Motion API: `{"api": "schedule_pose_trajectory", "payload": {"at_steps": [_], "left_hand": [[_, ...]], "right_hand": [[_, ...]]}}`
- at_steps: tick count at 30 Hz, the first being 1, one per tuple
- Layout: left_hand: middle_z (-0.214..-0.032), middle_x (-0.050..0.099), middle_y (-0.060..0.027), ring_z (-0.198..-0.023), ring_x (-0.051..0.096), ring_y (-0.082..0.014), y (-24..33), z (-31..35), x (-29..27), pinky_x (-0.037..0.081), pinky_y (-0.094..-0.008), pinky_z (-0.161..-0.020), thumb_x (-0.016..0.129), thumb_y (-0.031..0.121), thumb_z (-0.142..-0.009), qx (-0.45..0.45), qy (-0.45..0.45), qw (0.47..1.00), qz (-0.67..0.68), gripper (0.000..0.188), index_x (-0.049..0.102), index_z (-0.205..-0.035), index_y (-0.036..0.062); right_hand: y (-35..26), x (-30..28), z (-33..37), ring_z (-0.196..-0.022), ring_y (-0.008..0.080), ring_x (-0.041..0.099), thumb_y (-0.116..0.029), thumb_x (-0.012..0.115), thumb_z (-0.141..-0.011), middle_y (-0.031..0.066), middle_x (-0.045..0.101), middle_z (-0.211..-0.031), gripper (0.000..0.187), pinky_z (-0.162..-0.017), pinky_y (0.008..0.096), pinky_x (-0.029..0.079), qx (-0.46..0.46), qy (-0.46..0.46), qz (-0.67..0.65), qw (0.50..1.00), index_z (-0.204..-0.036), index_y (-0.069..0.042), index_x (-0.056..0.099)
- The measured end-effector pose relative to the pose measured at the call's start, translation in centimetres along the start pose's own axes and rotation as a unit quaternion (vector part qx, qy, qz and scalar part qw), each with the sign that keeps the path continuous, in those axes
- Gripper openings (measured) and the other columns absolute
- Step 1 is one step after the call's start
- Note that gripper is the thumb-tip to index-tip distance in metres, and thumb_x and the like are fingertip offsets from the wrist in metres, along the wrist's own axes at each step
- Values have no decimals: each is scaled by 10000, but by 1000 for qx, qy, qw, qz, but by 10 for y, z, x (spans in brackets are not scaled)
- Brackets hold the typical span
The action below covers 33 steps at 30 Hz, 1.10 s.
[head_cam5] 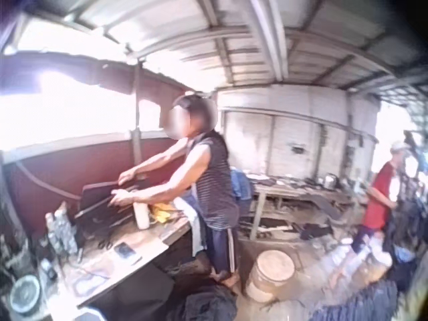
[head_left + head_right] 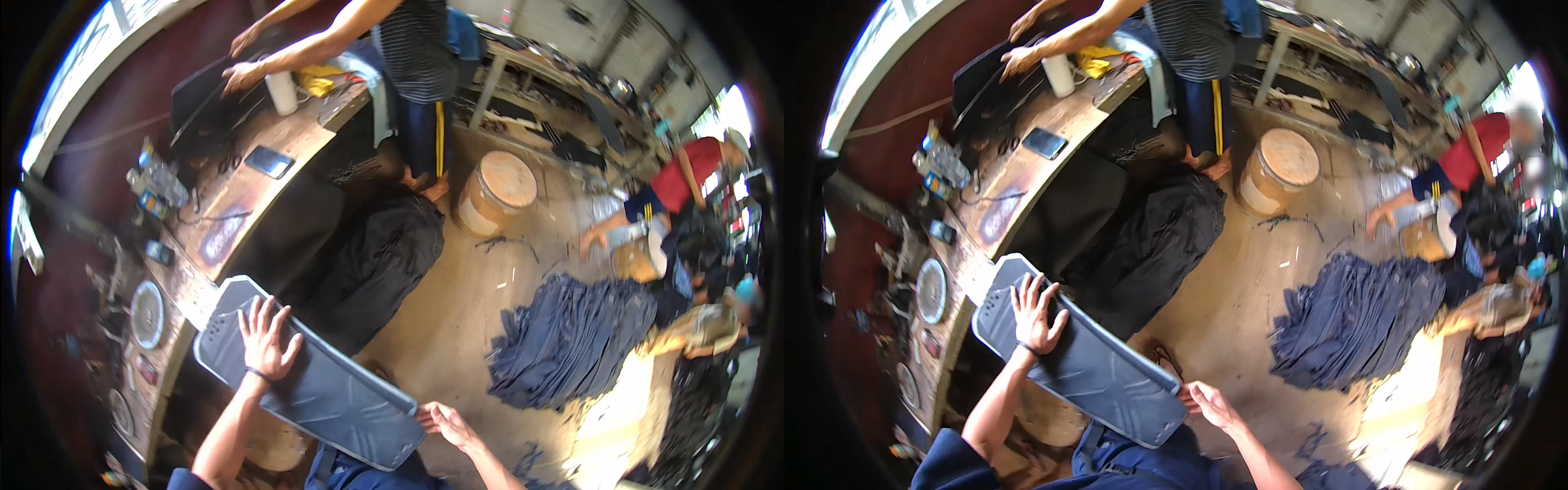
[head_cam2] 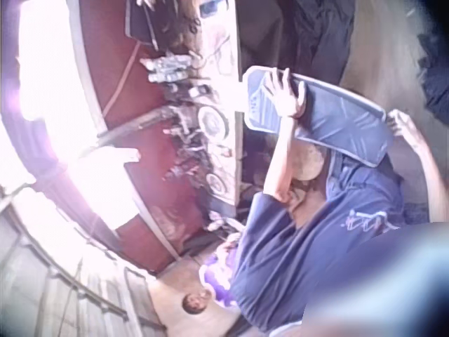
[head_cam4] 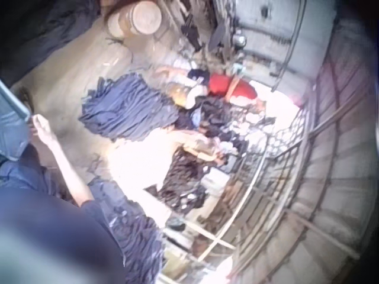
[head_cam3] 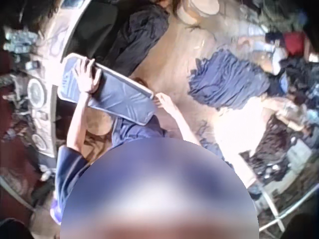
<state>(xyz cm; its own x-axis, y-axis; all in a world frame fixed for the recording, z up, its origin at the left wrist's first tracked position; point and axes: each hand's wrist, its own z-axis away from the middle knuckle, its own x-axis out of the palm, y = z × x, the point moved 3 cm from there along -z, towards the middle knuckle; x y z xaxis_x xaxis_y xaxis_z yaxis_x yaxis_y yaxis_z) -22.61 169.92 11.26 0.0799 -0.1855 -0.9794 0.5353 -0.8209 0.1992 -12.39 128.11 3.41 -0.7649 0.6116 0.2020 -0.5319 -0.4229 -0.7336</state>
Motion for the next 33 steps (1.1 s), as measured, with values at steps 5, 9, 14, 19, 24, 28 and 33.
{"api": "schedule_pose_trajectory", "payload": {"at_steps": [5, 9, 14, 19, 24, 28, 33], "left_hand": [[-1552, 437, -194, -1525, 283, -425, 5, -1, -5, 70, -654, -1255, 708, 427, -820, 12, 59, 998, 5, 649, 606, -1389, 131], [-1557, 430, -220, -1527, 275, -445, 2, -10, -6, 66, -671, -1249, 700, 447, -803, -10, 32, 999, 5, 670, 619, -1375, 107], [-1586, 381, -254, -1516, 292, -473, 16, 0, -13, 103, -676, -1239, 693, 479, -837, -76, 67, 991, -86, 719, 572, -1433, 95], [-1655, 289, -254, -1544, 239, -462, 83, 46, 11, 124, -613, -1247, 629, 558, -914, -369, 120, 922, -8, 806, 471, -1506, 34], [-1693, 224, -244, -1576, 190, -409, 98, 52, 47, 80, -579, -1262, 447, 678, -949, -430, 117, 895, -11, 931, 319, -1607, 32], [-1713, 172, -213, -1577, 184, -388, 92, 57, 62, 109, -574, -1270, 441, 752, -898, -471, 159, 868, 18, 1027, 259, -1635, 60], [-1709, 185, -213, -1579, 185, -381, 87, 68, 68, 113, -563, -1274, 444, 759, -893, -462, 168, 870, 32, 1037, 261, -1635, 59]], "right_hand": [[-35, -135, -134, -922, 199, 720, -442, 706, -996, 134, 733, -1075, 536, -783, 339, 573, -31, 125, 190, 973, -1314, -23, 599], [-18, -240, -241, -876, 196, 724, -429, 788, -926, 135, 748, -1038, 556, -752, 341, 569, 47, 202, 310, 928, -1280, -30, 631], [22, -323, -325, -836, 209, 723, -391, 785, -920, 122, 753, -1016, 491, -718, 355, 567, 129, 241, 304, 913, -1236, -38, 655], [30, -345, -444, -859, 241, 727, -360, 761, -938, 138, 744, -1071, 438, -721, 382, 586, 83, 178, 400, 895, -1203, -26, 659], [6, -338, -607, -1182, 386, 667, -376, 764, -903, 274, 705, -1206, 552, -1018, 451, 519, 44, 100, 539, 835, -1258, 31, 647], [-50, -323, -718, -1398, 453, 458, -212, 790, -842, 316, 508, -1461, 618, -1175, 467, 381, -233, 152, 535, 798, -1346, 65, 563], [-70, -328, -762, -1147, 413, 665, -111, 754, -839, 242, 707, -1143, 527, -1015, 474, 512, -28, 132, 575, 807, -1336, -40, 595]]}}
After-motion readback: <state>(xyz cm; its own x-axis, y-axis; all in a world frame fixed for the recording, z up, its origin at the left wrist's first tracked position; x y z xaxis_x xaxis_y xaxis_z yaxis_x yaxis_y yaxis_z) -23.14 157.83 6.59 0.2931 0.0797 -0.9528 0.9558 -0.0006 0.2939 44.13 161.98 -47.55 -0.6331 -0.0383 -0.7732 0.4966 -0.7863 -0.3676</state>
